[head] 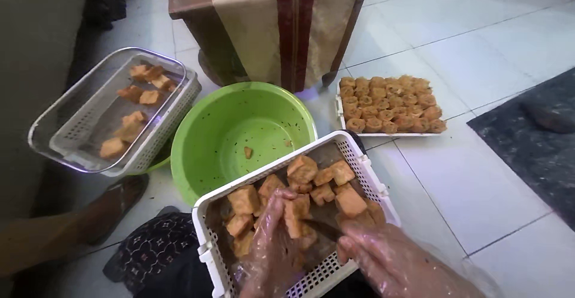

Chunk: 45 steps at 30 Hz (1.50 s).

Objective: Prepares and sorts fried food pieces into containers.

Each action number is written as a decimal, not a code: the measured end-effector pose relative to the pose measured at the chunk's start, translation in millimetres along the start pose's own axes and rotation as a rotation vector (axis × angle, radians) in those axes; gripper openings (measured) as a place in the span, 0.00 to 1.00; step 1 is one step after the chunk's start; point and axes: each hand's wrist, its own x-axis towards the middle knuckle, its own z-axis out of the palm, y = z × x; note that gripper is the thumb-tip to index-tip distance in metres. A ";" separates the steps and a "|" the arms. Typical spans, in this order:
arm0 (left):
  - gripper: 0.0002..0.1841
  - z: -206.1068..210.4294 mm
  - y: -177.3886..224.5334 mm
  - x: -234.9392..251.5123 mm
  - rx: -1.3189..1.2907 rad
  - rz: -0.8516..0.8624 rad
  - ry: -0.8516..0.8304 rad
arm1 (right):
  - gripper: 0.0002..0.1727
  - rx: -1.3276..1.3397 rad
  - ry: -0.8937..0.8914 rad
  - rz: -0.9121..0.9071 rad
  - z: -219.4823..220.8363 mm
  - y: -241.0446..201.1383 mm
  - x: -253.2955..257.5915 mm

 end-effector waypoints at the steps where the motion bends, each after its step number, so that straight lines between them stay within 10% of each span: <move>1: 0.21 7.4 1.7 0.8 -0.050 -0.021 0.104 | 0.18 -0.022 -0.033 0.021 4.0 -5.4 1.5; 6: 0.25 24.6 5.5 8.1 0.114 0.034 0.391 | 0.19 -0.103 -0.019 0.109 8.3 -23.0 1.5; 22: 0.21 25.4 -4.3 19.8 0.593 0.459 0.091 | 0.22 -0.130 -0.069 0.060 -6.7 -1.3 10.1; 28: 0.13 19.4 -2.8 43.6 1.415 0.522 0.159 | 0.22 -0.162 0.172 0.117 -40.1 25.2 -19.2; 34: 0.14 51.1 -57.3 13.5 1.181 0.598 -0.617 | 0.22 -0.127 0.265 0.165 -44.4 34.8 -24.6; 45: 0.19 26.0 -68.4 19.1 1.436 0.648 -0.684 | 0.22 -0.096 0.259 0.143 -31.3 35.7 -18.1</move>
